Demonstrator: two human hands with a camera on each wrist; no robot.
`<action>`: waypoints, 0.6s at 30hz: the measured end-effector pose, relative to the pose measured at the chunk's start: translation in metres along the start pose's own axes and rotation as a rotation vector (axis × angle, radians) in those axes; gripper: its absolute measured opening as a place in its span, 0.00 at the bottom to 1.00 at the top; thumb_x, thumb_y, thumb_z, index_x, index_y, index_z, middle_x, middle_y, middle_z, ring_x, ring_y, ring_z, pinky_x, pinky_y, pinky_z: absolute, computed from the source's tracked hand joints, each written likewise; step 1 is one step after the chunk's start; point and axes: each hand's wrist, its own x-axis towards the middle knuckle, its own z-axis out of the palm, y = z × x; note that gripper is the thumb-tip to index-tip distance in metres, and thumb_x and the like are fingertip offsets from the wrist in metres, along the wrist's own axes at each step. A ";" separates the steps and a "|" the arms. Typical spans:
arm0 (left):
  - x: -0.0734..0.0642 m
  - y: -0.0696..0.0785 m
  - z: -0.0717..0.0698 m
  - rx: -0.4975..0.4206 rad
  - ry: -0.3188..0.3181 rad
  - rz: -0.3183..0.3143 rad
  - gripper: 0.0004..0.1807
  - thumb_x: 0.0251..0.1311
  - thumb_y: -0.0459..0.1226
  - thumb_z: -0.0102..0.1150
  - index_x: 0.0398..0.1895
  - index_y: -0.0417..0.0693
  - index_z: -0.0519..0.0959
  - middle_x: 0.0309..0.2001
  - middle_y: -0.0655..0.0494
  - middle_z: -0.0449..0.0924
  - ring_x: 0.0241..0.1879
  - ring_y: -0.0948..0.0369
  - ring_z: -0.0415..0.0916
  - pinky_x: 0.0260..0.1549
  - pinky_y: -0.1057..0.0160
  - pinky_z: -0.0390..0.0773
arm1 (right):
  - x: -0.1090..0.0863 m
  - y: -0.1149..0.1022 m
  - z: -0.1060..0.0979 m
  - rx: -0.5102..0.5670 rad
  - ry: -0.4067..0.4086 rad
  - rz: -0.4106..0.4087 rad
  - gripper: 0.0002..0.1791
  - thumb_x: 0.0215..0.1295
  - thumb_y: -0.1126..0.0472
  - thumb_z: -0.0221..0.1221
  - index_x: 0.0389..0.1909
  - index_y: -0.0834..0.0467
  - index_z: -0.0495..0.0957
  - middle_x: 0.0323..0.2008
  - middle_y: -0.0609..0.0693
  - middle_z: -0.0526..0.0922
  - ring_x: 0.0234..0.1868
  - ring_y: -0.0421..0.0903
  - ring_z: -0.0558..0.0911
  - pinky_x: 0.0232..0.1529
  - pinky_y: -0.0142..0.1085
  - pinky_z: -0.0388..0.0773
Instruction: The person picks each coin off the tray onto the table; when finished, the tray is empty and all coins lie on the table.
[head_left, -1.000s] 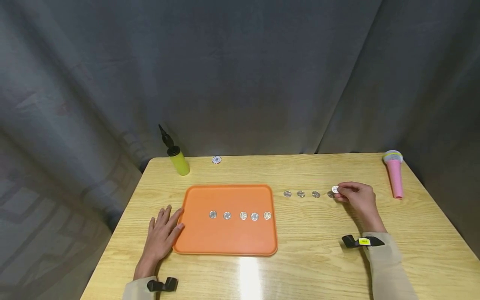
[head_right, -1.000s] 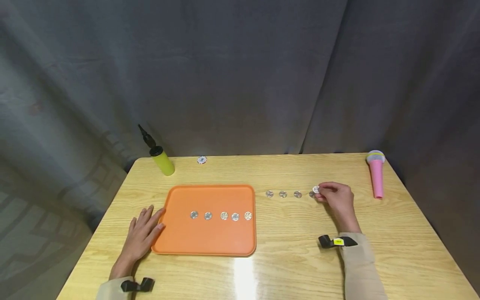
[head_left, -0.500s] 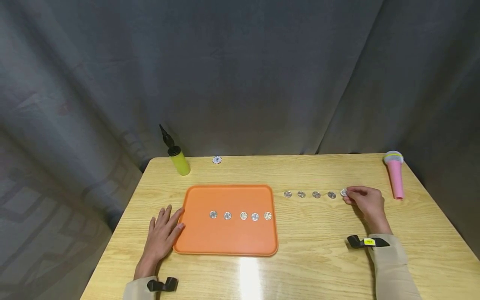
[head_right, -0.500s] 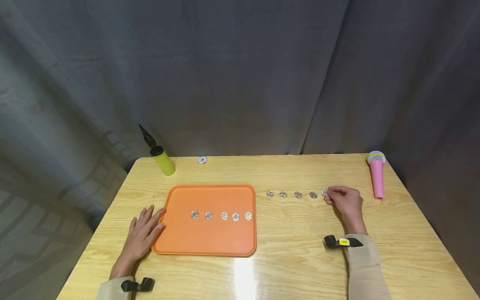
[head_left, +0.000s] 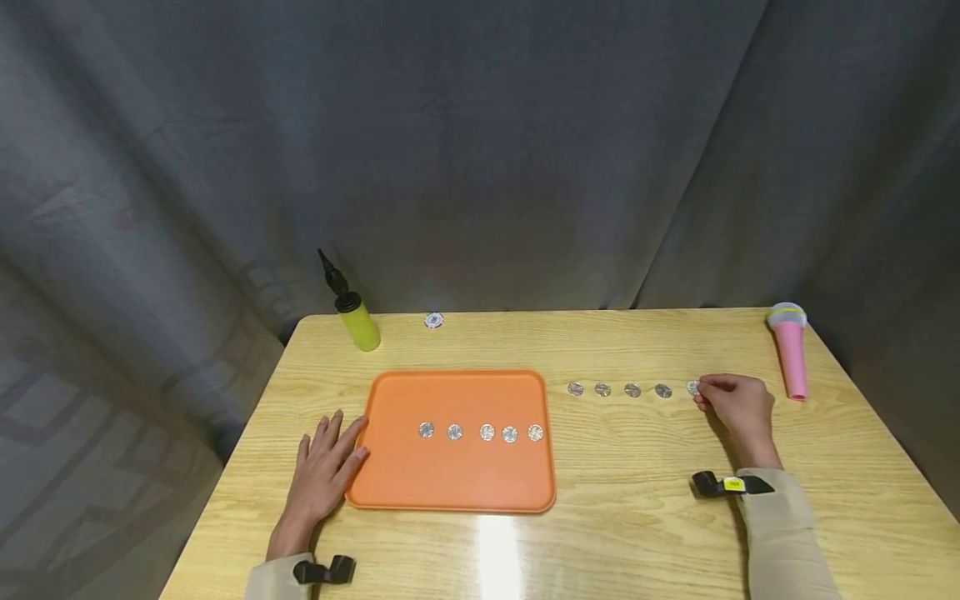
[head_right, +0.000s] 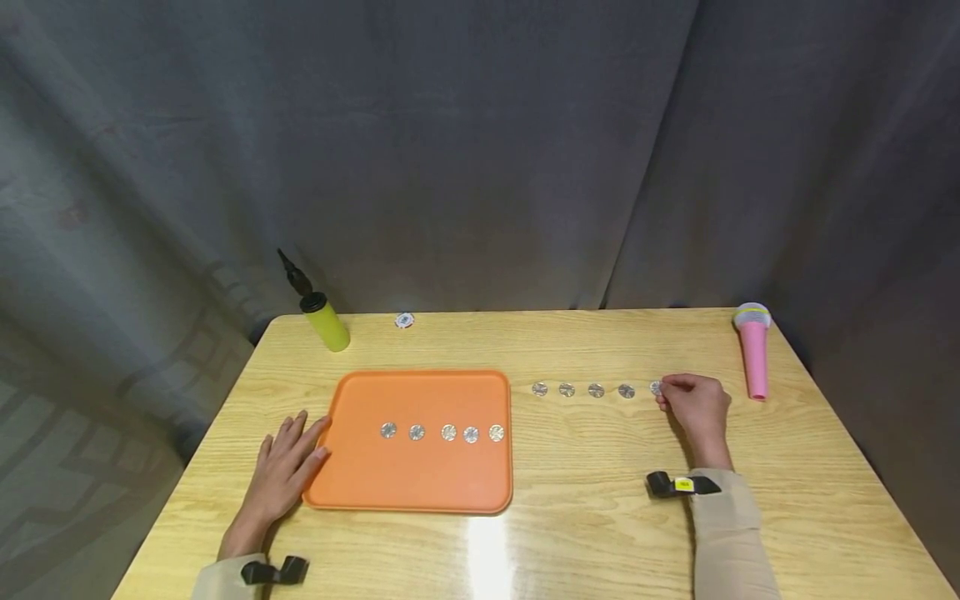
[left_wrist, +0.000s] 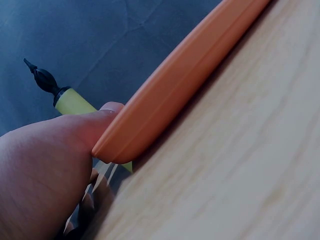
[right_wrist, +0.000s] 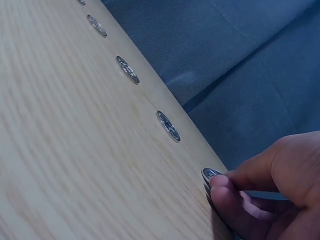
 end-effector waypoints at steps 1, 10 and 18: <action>0.000 0.000 0.000 0.001 0.000 0.000 0.27 0.74 0.48 0.50 0.74 0.55 0.68 0.77 0.32 0.55 0.76 0.30 0.46 0.68 0.26 0.42 | -0.001 -0.001 0.001 -0.023 0.010 -0.009 0.16 0.68 0.70 0.57 0.50 0.79 0.79 0.25 0.48 0.86 0.21 0.25 0.79 0.26 0.24 0.82; 0.000 0.000 -0.002 0.003 -0.007 -0.006 0.28 0.74 0.48 0.49 0.74 0.55 0.67 0.77 0.32 0.54 0.76 0.30 0.46 0.68 0.26 0.41 | -0.006 -0.007 0.006 -0.234 0.073 -0.100 0.12 0.66 0.69 0.59 0.42 0.76 0.83 0.32 0.70 0.87 0.17 0.23 0.74 0.19 0.20 0.74; 0.000 -0.001 -0.001 0.007 -0.007 -0.007 0.28 0.74 0.48 0.49 0.74 0.55 0.67 0.77 0.32 0.54 0.76 0.30 0.46 0.68 0.26 0.42 | -0.005 -0.006 0.008 -0.279 0.074 -0.098 0.13 0.67 0.68 0.59 0.42 0.75 0.84 0.33 0.70 0.87 0.17 0.24 0.73 0.19 0.20 0.73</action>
